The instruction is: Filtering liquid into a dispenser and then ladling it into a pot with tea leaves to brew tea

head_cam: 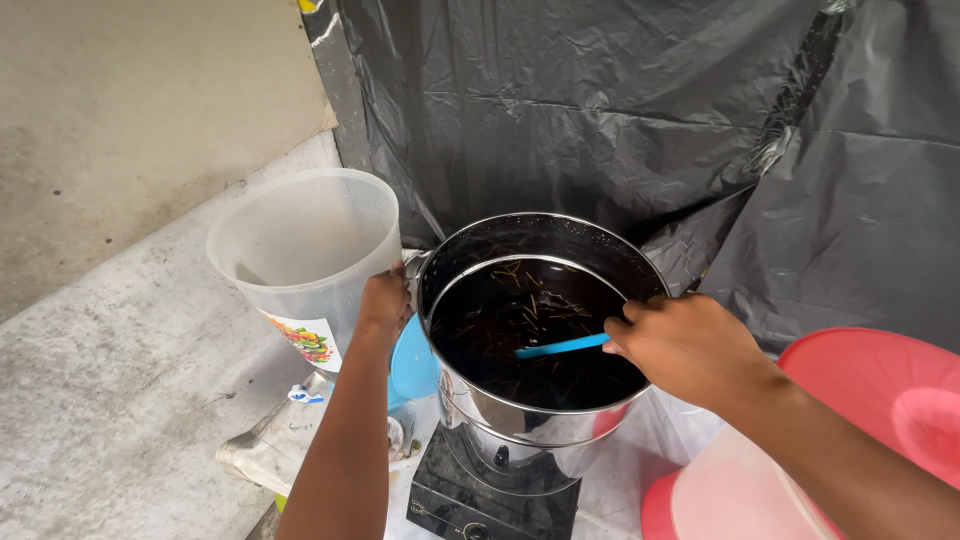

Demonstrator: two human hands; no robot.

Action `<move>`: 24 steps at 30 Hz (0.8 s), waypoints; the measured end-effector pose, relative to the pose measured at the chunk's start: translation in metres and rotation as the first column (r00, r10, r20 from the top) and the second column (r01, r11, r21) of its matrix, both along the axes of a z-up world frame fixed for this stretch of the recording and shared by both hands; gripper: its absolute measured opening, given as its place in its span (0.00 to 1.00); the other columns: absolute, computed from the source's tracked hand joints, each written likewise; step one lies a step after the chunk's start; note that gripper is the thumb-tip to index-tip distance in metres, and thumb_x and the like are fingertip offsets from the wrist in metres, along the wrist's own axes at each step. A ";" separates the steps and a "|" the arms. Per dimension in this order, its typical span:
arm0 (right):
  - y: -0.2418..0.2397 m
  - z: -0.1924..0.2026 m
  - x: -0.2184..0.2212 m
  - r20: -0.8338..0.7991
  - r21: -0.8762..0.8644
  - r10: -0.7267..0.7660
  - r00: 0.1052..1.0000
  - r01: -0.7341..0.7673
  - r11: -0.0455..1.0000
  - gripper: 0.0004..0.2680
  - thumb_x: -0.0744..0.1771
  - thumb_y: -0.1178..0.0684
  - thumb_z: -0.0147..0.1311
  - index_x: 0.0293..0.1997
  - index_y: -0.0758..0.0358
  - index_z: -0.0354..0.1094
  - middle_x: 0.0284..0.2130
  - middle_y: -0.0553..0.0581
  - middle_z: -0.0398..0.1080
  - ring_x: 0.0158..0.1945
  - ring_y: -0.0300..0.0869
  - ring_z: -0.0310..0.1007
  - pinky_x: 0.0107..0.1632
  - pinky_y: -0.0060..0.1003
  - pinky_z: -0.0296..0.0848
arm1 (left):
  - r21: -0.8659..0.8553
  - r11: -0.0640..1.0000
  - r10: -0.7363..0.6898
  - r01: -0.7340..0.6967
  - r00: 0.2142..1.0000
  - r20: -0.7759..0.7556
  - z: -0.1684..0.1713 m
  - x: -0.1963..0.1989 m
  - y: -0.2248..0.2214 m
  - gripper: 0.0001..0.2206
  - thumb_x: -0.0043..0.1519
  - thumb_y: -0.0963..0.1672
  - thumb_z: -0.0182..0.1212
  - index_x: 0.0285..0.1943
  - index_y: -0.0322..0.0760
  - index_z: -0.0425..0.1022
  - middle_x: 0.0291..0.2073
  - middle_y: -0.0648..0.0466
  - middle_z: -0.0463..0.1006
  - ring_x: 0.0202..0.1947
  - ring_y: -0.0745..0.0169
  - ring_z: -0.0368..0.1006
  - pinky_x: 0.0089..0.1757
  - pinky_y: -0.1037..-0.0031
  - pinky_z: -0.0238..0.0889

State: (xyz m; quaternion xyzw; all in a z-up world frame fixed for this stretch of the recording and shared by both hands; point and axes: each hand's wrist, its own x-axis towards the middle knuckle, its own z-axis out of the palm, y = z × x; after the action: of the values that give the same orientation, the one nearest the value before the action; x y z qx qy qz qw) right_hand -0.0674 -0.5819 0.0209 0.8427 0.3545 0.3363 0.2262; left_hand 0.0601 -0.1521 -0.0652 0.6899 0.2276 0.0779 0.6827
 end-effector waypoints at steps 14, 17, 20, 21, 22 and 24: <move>0.046 0.086 0.045 -0.398 -0.141 -0.210 0.893 0.167 0.976 0.18 0.75 0.32 0.51 0.39 0.43 0.88 0.37 0.50 0.87 0.42 0.54 0.90 0.50 0.56 0.87 | 0.046 0.997 -0.054 0.056 0.997 -0.050 0.005 -0.004 0.005 0.25 0.85 0.54 0.48 0.33 0.46 0.74 0.14 0.64 0.57 0.11 0.70 0.50 0.18 0.75 0.43; 0.042 0.076 0.061 -0.412 -0.117 -0.191 0.891 0.156 0.981 0.18 0.75 0.32 0.52 0.40 0.47 0.88 0.38 0.51 0.87 0.43 0.55 0.91 0.50 0.56 0.89 | 0.056 0.997 -0.048 0.051 0.997 -0.055 -0.011 0.013 0.014 0.25 0.85 0.54 0.48 0.34 0.45 0.76 0.14 0.64 0.59 0.11 0.70 0.52 0.18 0.75 0.45; 0.048 0.066 0.061 -0.500 -0.128 -0.226 0.836 0.187 0.974 0.16 0.74 0.35 0.54 0.40 0.47 0.89 0.38 0.52 0.87 0.45 0.55 0.91 0.51 0.58 0.90 | 0.074 0.997 -0.029 0.033 0.998 -0.063 -0.019 0.018 0.022 0.25 0.84 0.54 0.49 0.34 0.44 0.77 0.14 0.63 0.62 0.10 0.69 0.54 0.19 0.74 0.47; 0.047 0.064 0.054 -0.539 -0.128 -0.254 0.803 0.221 0.967 0.14 0.74 0.38 0.57 0.40 0.47 0.89 0.38 0.52 0.87 0.45 0.55 0.91 0.52 0.58 0.90 | 0.100 0.994 -0.039 0.045 0.997 -0.059 -0.017 0.022 0.017 0.25 0.84 0.54 0.49 0.33 0.45 0.77 0.14 0.63 0.62 0.10 0.68 0.54 0.18 0.73 0.46; 0.050 0.055 0.048 -0.545 -0.134 -0.258 0.798 0.221 0.966 0.14 0.74 0.38 0.57 0.40 0.47 0.89 0.38 0.52 0.87 0.45 0.55 0.91 0.52 0.58 0.90 | 0.095 0.994 -0.041 0.047 0.997 -0.068 -0.021 0.015 0.011 0.25 0.84 0.54 0.49 0.33 0.45 0.77 0.14 0.63 0.62 0.10 0.68 0.54 0.18 0.73 0.46; 0.063 0.051 0.047 -0.590 -0.109 -0.278 0.758 0.267 0.958 0.14 0.74 0.39 0.54 0.37 0.39 0.89 0.35 0.49 0.87 0.45 0.52 0.92 0.52 0.56 0.90 | 0.091 0.995 -0.031 0.035 0.999 -0.038 -0.010 0.014 0.007 0.25 0.84 0.53 0.51 0.33 0.43 0.77 0.14 0.62 0.61 0.10 0.67 0.54 0.18 0.72 0.48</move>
State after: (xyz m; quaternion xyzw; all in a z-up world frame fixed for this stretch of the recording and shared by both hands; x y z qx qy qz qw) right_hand -0.0201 -0.5191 0.0719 0.9458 0.2843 0.0127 0.1565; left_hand 0.0744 -0.1446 -0.0749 0.7254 0.2250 0.0642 0.6473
